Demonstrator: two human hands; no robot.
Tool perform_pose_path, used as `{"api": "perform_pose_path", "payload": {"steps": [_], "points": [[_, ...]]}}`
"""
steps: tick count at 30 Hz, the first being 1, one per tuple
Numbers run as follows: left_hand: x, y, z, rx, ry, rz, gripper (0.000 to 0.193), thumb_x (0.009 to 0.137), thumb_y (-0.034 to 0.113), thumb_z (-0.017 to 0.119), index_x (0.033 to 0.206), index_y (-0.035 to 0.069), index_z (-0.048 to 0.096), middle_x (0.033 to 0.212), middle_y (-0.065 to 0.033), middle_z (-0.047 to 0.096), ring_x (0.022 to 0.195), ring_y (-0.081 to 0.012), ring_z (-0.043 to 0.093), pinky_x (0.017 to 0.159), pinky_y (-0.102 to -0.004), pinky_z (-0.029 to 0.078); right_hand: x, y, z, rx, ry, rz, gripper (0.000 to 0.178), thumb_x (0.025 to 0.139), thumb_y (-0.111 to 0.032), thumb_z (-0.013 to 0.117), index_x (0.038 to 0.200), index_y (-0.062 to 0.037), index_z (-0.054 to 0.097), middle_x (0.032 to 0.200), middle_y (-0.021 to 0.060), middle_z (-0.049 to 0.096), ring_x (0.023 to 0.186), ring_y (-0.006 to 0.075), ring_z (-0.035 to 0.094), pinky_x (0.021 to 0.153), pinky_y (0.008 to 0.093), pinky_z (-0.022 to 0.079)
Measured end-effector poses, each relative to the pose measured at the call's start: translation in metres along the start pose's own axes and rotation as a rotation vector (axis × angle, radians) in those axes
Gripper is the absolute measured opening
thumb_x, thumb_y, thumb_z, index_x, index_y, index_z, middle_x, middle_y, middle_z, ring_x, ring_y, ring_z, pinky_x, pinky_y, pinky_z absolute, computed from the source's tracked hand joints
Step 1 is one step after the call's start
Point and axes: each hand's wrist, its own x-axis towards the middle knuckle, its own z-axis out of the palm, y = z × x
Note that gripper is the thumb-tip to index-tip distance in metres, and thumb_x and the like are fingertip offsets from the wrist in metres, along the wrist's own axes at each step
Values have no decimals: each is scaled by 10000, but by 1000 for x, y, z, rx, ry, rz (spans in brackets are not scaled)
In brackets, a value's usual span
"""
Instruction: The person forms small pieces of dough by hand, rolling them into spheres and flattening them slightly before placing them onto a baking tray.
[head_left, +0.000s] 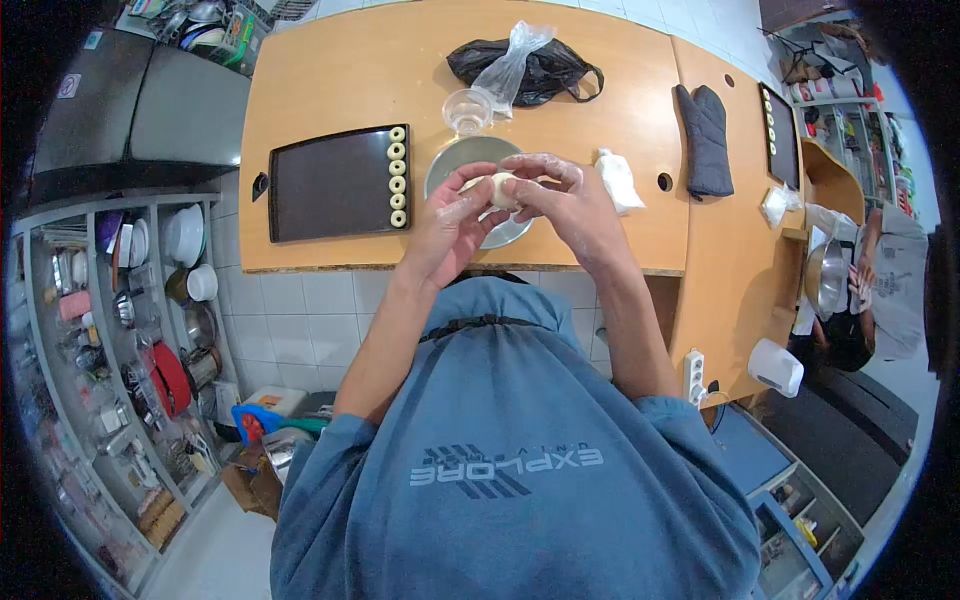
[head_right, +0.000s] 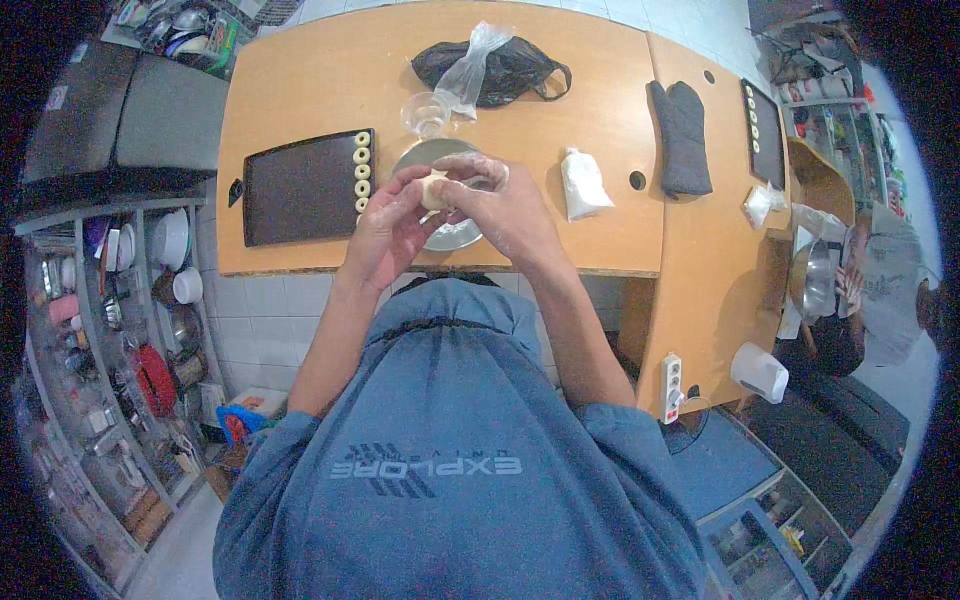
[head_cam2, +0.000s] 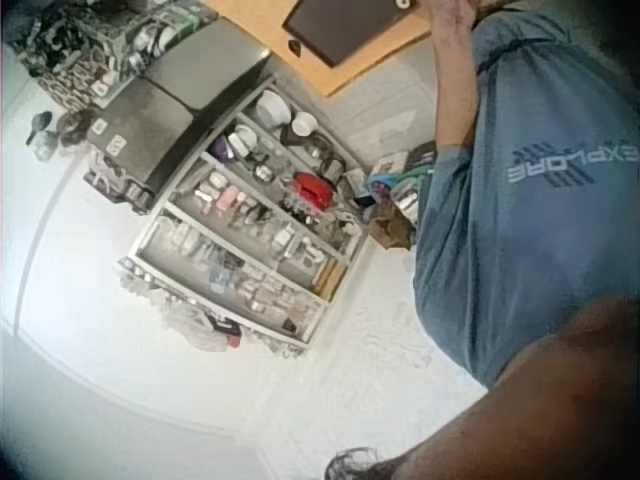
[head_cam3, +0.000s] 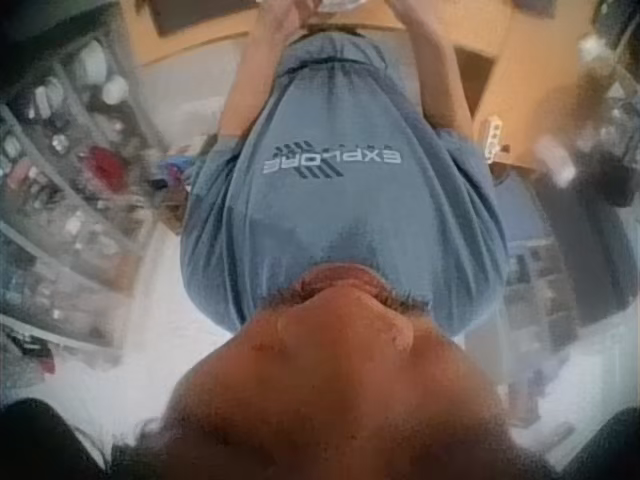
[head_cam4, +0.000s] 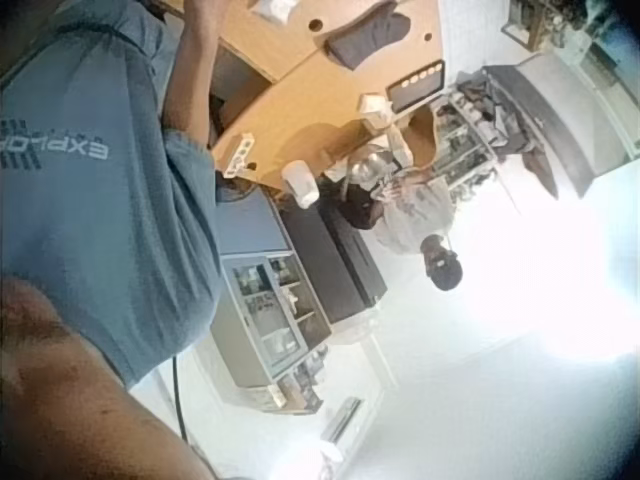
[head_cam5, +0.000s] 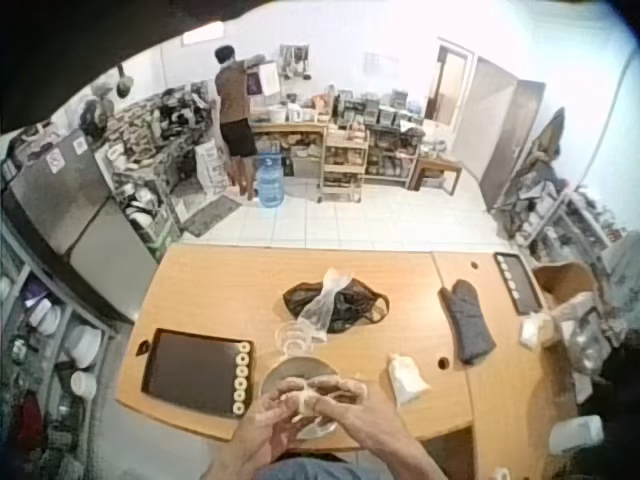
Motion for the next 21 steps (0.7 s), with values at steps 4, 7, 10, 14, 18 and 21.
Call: {"api": "perform_pose_path", "payload": {"steps": [4, 7, 10, 14, 18, 21], "points": [[-1, 4, 4, 55, -28, 12, 302, 1015, 236, 596, 1264, 66, 567, 1231, -75, 621, 1152, -191, 611, 985, -384, 538, 4, 5, 3, -28, 10, -40, 276, 894, -138, 703, 1091, 57, 702, 949, 143, 727, 814, 139, 688, 718, 265, 571], [0, 6, 6, 64, -35, 59, 273, 1005, 200, 612, 1234, 54, 582, 1184, -85, 648, 1103, -194, 634, 945, -377, 555, 6, 9, 5, 48, 44, -53, 263, 898, -133, 700, 1059, 74, 695, 941, 139, 723, 804, 138, 686, 714, 264, 570], [2, 5, 2, 101, -10, 61, 258, 1001, 172, 618, 1227, 51, 592, 1171, -85, 660, 1092, -192, 641, 930, -365, 563, 4, 7, 5, 73, 48, -32, 248, 904, -124, 691, 1047, 78, 693, 955, 133, 718, 802, 140, 685, 714, 262, 569], [1, 5, 4, 107, 31, 45, 272, 1004, 166, 608, 1250, 51, 597, 1197, -79, 650, 1115, -183, 634, 942, -352, 563, 6, 11, 3, 111, 36, -48, 238, 909, -114, 684, 1058, 71, 693, 962, 121, 709, 796, 141, 683, 714, 257, 564], [-2, 6, 14, 109, -25, 112, 284, 1008, 167, 602, 1262, 38, 598, 1190, -87, 654, 1111, -185, 636, 943, -360, 564, 4, 10, 7, 156, 75, -68, 248, 907, -115, 686, 1075, 67, 688, 930, 108, 705, 787, 138, 679, 704, 256, 559], [-2, 7, 9, 111, -21, 80, 293, 1007, 152, 598, 1270, 22, 599, 1196, -100, 656, 1107, -190, 641, 945, -368, 566, 1, 6, 5, 123, 31, -5, 267, 902, -122, 692, 1086, 71, 683, 918, 106, 704, 781, 137, 678, 696, 253, 552]]}}
